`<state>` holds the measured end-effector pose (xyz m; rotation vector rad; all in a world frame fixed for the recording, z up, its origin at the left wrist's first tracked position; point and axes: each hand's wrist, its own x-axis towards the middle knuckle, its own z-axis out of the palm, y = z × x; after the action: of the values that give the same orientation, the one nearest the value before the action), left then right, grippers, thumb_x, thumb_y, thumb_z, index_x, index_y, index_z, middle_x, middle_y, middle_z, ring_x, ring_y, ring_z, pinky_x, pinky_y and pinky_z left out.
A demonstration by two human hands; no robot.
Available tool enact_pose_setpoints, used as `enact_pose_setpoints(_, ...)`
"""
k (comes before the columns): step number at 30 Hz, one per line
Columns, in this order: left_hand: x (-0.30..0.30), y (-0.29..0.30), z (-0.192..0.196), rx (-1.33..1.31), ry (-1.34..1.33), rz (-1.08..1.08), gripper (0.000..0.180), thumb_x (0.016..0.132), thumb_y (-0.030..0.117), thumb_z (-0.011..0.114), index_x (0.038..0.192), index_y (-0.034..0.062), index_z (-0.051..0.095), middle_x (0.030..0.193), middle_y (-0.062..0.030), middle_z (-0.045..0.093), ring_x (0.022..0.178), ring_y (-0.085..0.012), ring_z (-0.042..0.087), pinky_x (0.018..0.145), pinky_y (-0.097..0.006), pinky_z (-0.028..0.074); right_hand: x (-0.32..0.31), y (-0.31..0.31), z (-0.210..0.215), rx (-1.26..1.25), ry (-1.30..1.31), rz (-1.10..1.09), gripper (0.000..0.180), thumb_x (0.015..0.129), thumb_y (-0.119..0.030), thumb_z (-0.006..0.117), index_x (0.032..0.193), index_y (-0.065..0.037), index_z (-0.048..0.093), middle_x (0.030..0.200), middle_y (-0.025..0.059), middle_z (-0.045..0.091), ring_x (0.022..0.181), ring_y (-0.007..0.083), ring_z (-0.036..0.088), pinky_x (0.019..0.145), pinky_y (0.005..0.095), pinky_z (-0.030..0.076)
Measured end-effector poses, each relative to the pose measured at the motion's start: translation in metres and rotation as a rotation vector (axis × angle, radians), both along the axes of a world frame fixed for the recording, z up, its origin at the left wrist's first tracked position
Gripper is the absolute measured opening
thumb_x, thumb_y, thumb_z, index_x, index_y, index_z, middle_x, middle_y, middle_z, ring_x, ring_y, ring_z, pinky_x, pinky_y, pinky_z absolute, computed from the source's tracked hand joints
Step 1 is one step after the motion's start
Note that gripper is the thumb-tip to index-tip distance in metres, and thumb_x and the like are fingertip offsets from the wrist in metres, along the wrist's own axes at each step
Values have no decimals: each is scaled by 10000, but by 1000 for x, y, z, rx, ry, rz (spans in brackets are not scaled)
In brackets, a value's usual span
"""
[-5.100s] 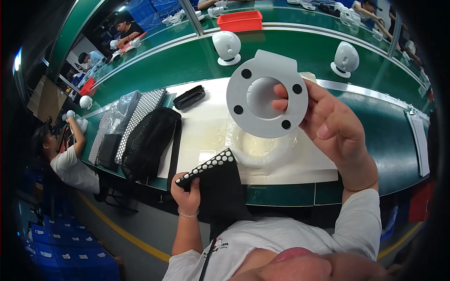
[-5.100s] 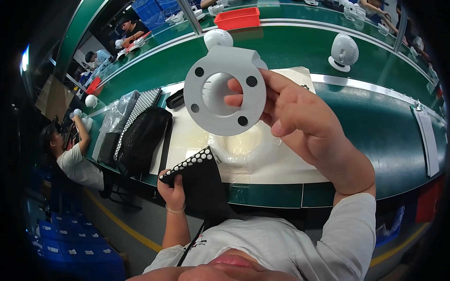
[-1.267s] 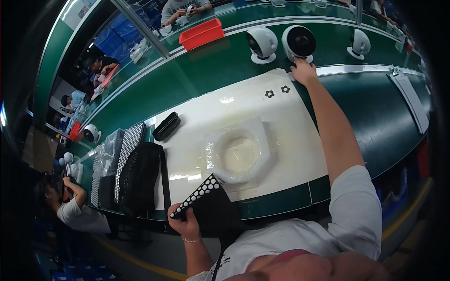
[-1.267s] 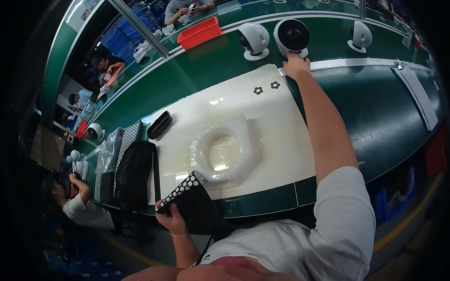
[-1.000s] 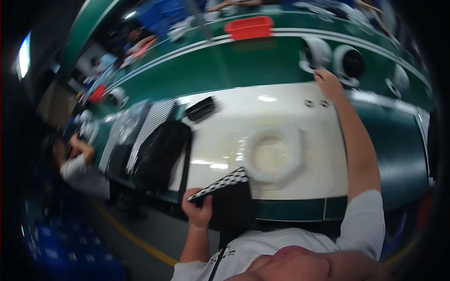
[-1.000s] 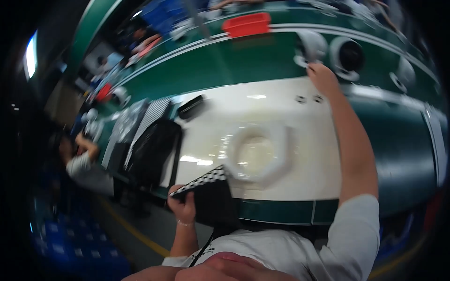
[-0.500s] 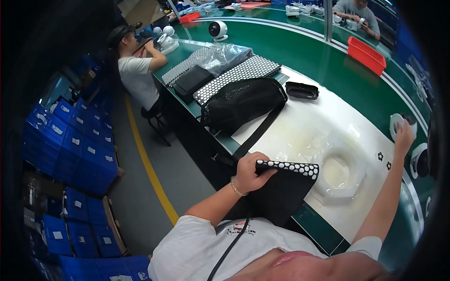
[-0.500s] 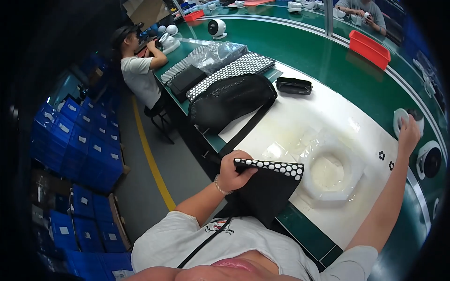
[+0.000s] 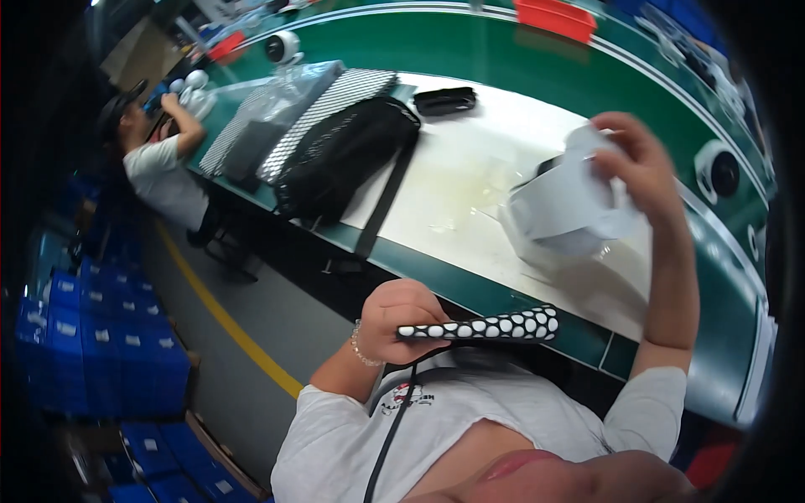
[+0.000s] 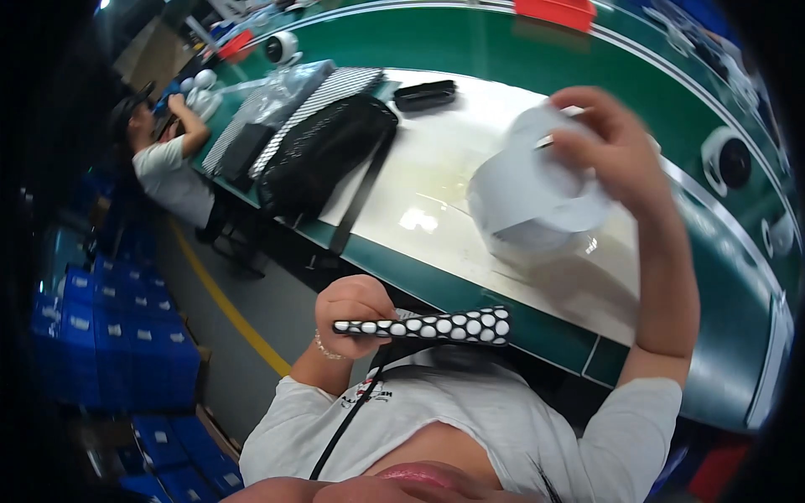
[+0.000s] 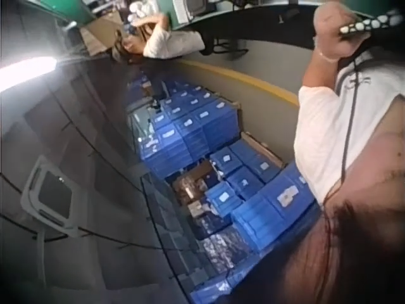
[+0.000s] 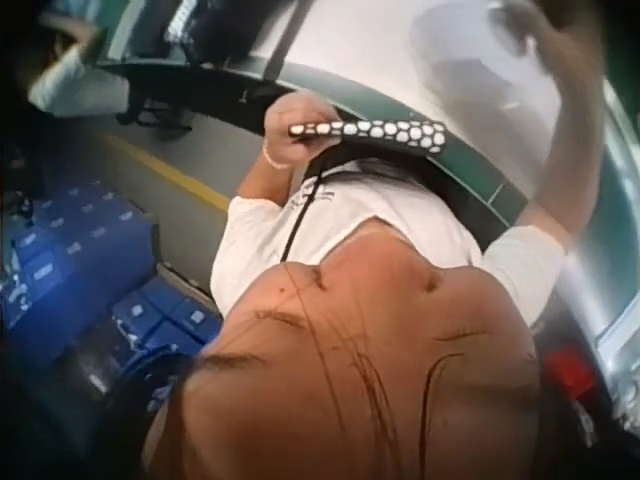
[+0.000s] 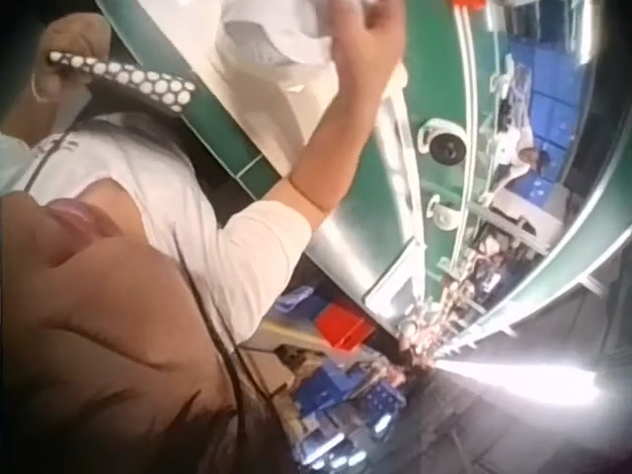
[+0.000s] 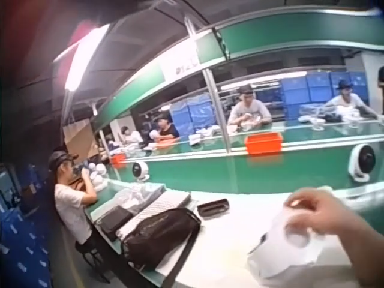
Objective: Assembling white spherical lighting or camera fixtures on a production line.
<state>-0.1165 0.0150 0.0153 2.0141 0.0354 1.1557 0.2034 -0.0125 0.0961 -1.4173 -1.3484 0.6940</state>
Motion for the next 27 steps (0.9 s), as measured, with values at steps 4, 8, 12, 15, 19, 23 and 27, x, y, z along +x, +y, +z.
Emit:
enact_pose_setpoints(4, 19, -9, -2, -294, 47, -79, 183, 580, -22, 709, 705, -9, 575, 704, -111, 605, 607, -223, 577, 546, -285, 451, 17, -4, -24, -75, 33, -107, 316, 789, -213, 619, 1053, -59, 540, 792, 41, 559, 728, 92, 515, 649, 212, 397)
enact_pose_setpoints(8, 28, -12, -6, -408, 26, -107, 166, 613, -22, 694, 736, -13, 582, 737, -115, 615, 619, -205, 567, 561, -275, 438, -1, -20, -19, -10, -64, -125, 322, 762, -220, 652, 1033, -73, 559, 836, 80, 601, 775, 119, 555, 688, 242, 439)
enact_pose_setpoints(12, 35, -12, -1, -309, 109, -18, 160, 640, -15, 691, 720, -6, 553, 688, -80, 566, 602, -176, 520, 548, -261, 398, -15, -25, -12, 33, -250, -158, 354, 750, -273, 662, 1018, -61, 567, 927, 71, 594, 861, 162, 550, 784, 271, 423)
enact_pose_setpoints(15, 40, -12, -5, -564, 17, -26, 133, 712, 7, 665, 757, -7, 541, 738, -47, 549, 637, -95, 467, 560, -218, 361, -12, -29, -7, 289, -528, -221, 400, 746, -305, 649, 1041, -53, 551, 991, 95, 544, 949, 218, 525, 824, 309, 408)
enact_pose_setpoints(19, 42, -14, 3, -764, -221, 92, 208, 760, 77, 661, 906, -11, 541, 783, 13, 530, 662, -36, 439, 572, -173, 345, -33, -62, 16, 358, -321, 281, 471, 693, -232, 702, 1098, -74, 522, 1065, 102, 506, 1016, 243, 488, 875, 332, 382)
enact_pose_setpoints(23, 51, -4, 15, -805, -248, 10, 348, 747, 66, 669, 1037, 2, 487, 895, -23, 547, 788, -77, 508, 701, -206, 407, -56, -66, 8, 344, -557, 324, 492, 659, -87, 717, 1112, -108, 524, 1128, 59, 458, 970, 207, 504, 828, 318, 420)
enact_pose_setpoints(27, 59, -9, 26, -713, -178, -127, 493, 692, -21, 691, 1095, 41, 414, 1028, -56, 521, 922, -110, 512, 802, -252, 422, -55, -61, -1, 412, -406, 226, 485, 680, 62, 646, 1108, -119, 509, 997, 51, 505, 780, 141, 519, 665, 250, 441)
